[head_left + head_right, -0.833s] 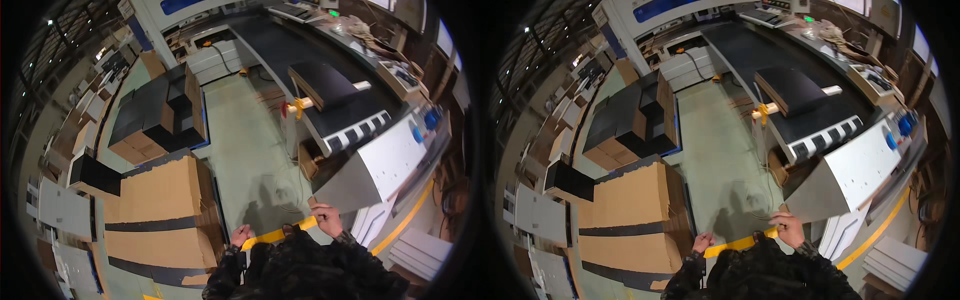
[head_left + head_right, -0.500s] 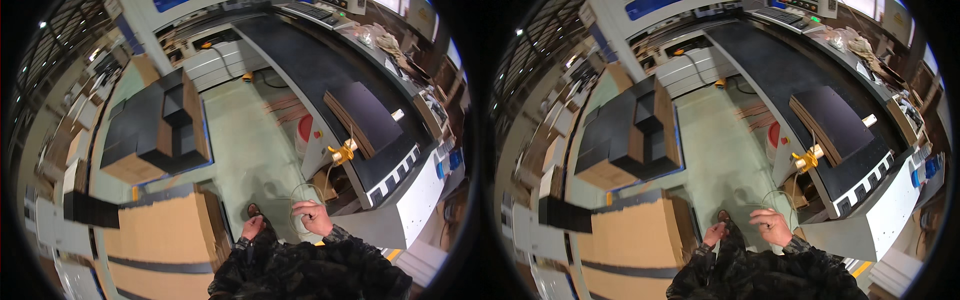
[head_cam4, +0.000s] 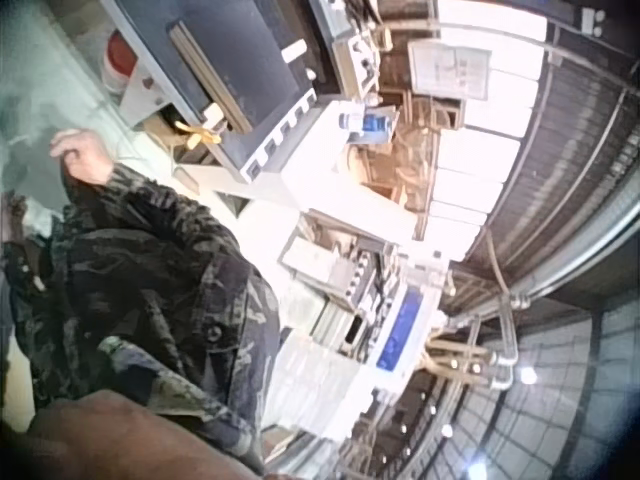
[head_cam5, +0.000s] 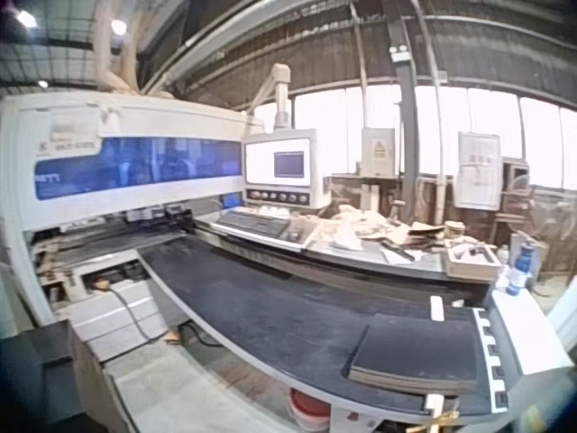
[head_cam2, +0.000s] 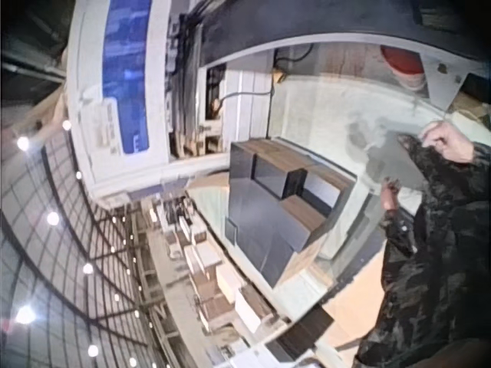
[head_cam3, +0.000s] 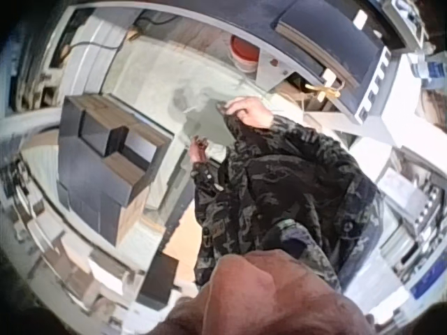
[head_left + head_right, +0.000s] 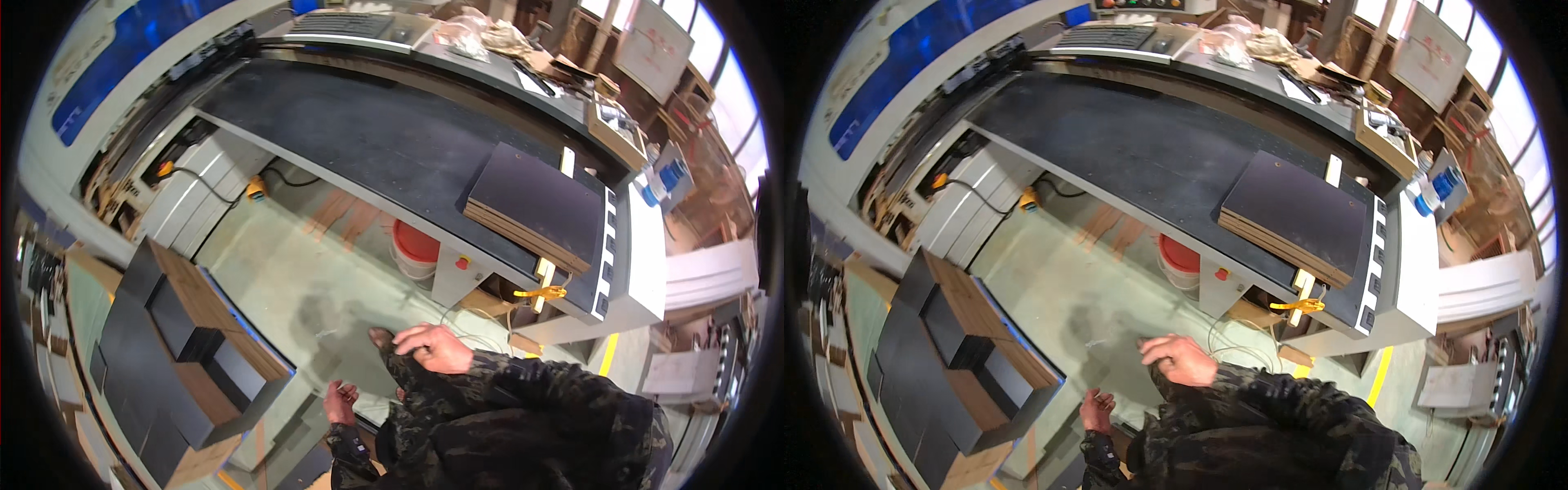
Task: The person is trimming and organizing furniture panels in a workshop environment.
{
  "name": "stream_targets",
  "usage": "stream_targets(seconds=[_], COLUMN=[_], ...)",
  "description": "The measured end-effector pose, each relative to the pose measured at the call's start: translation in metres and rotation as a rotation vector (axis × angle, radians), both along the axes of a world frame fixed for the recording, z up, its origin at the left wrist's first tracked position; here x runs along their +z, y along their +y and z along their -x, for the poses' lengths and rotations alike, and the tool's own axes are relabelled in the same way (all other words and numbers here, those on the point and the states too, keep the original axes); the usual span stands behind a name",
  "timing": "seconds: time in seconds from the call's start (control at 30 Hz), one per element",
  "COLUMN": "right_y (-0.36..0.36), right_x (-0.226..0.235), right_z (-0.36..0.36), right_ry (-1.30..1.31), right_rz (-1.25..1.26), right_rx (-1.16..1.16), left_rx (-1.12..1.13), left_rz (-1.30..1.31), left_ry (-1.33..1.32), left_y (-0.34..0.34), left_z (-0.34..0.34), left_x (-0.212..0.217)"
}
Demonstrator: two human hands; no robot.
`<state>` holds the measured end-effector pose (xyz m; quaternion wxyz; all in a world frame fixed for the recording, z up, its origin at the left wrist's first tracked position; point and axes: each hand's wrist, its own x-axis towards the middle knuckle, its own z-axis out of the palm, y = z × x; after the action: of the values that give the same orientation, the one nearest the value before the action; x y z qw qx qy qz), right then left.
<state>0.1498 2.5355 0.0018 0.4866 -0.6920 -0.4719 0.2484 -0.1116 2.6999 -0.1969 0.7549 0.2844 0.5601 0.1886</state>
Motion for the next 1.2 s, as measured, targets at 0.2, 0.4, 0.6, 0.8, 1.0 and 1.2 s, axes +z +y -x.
stream_targets(seconds=[0.2, 0.4, 0.6, 0.8, 1.0, 1.2], right_y=[0.132, 0.241, 0.303, 0.315, 0.291, 0.345], right_x=[-0.049, -0.041, -0.054, -0.061, -0.079, -0.090], right_z=[-0.031, -0.083, -0.121, -0.124, -0.084, -0.045], right_ry=[0.082, 0.253, 0.333, 0.010, 0.349, 0.330], right_rz=[-0.168, -0.061, 0.150, 0.400, 0.881, 1.144], right_rx=[0.040, 0.121, 0.123, 0.048, -0.072, 0.227], left_rx=[0.079, 0.266, 0.636, 1.175, 1.484, 1.862], left_rz=[0.100, 0.099, 0.220, 0.357, 0.375, 0.215], left_ry=[-0.114, 0.158, 0.024, -0.261, -0.303, -0.488], left_y=[0.085, 0.152, 0.210, 0.296, 0.378, 0.427], left_z=[0.037, 0.013, 0.008, 0.058, 0.075, 0.101], left_x=[-0.054, -0.054, -0.067, -0.163, -0.256, -0.336])
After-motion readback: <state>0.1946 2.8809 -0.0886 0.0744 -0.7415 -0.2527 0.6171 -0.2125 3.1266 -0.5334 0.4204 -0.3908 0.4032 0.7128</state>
